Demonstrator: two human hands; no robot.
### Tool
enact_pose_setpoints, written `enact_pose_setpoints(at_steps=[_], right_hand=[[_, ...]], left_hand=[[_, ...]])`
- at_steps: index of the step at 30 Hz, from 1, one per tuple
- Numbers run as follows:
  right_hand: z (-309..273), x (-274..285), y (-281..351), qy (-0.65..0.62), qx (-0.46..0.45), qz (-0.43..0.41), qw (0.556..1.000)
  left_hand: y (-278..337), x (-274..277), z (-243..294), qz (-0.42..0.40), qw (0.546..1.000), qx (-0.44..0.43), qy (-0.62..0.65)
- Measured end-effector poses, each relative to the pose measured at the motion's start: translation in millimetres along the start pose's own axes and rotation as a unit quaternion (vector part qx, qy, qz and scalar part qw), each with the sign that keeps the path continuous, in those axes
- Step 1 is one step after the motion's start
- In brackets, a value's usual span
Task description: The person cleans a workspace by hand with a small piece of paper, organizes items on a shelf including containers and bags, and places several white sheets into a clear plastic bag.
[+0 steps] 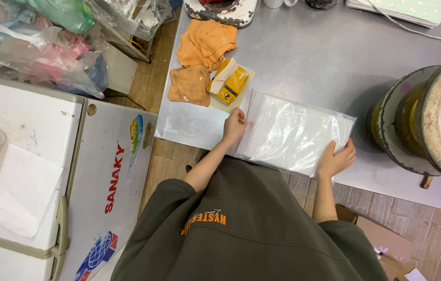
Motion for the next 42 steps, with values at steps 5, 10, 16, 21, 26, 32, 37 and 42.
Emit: enact_pose_setpoints(at_steps=[5,10,16,21,26,32,37,42], right_hand=[[-5.0,2.6,0.0,0.011,0.005,0.013,1.0],[-3.3,2.9,1.1,0.017,0.017,0.026,0.999],[-3.0,0.6,0.3,0.0,-0.001,0.016,1.0],[-2.6,0.6,-0.5,0.001,-0.007,0.007,1.0],[-28.2,2.4,-11.2,0.051,0.026,-0.011,0.998],[-141.6,-55.1,-24.1,-0.061,0.252,-0.124,0.958],[-214.5,-107.0,-24.5,-0.103,0.313,-0.213,0.92],[-215.5,-146.2,-29.1,-0.049,0.231,-0.316,0.919]], left_hand=[[9.9,3.8,59.9,-0.01,0.979,-0.146,-0.141],[-4.5,-36.4,14.8,-0.112,0.993,-0.028,-0.037],[-19.3,-79.9,-39.3,-0.208,0.974,0.054,0.074],[-9.8,-99.2,-60.3,-0.265,0.909,0.135,0.293],[-10.5,-83.1,-57.5,-0.218,0.93,0.178,0.237],[1.5,-19.3,24.4,-0.126,0.98,0.087,0.126],[7.9,23.3,44.3,-0.013,1.0,0.018,0.0],[4.5,26.9,16.5,0.004,1.0,-0.029,-0.004]])
Point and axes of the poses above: each hand's wrist, its own y-axis away from the middle knuckle, its own x-axis out of the back of the hand, z = x × y, the point moved 10 cm from there along -y, towards the middle knuckle, and after that the axes turned 3 degrees about y, right-handed, at the moved point
